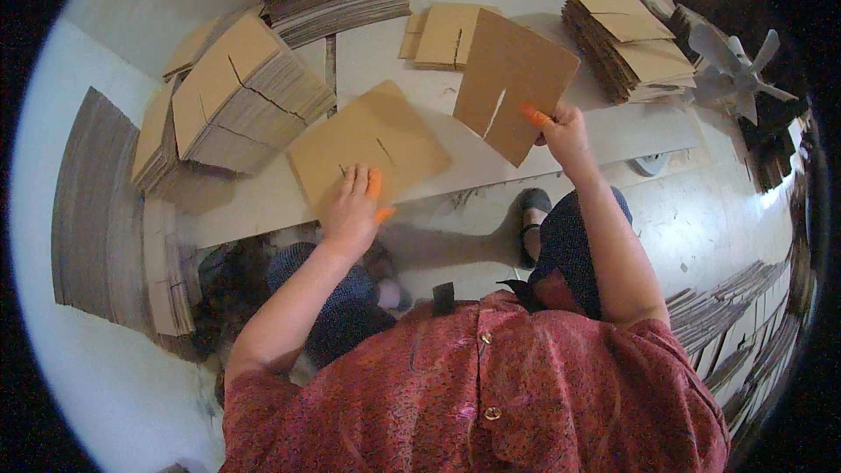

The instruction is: The person sits on the floor and repeatedly picks up flat cardboard pieces, folds them into box shapes, and stacks the assembled boxes on the table. The person handles the cardboard by hand without visible tools.

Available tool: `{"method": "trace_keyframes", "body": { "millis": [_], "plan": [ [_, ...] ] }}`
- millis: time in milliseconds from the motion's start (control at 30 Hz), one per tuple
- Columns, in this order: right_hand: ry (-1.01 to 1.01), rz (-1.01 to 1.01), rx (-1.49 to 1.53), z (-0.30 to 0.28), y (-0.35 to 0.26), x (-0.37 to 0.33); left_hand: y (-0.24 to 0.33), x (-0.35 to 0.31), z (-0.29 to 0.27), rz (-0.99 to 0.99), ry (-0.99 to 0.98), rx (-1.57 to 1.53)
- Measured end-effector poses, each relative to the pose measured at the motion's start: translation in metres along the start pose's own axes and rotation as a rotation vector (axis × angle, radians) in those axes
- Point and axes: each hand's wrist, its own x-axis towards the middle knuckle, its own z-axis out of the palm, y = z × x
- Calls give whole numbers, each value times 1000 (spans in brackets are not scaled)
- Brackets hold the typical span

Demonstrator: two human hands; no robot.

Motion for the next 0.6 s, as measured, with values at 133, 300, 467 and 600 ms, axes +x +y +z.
{"method": "trace_keyframes", "body": {
  "millis": [133,300,467,600],
  "plan": [
    [28,-72,-56,0,1,-10,-16,15,3,1,173,-150],
    [157,-179,102,10,-2,-30,-15,41,-31,-145,81,-171],
    [94,-356,217,38,-23,-59,-12,71,-57,-47,156,-562],
    [103,-483,-267,48,-35,-59,11,74,-88,-83,-34,-846]
  ]
}}
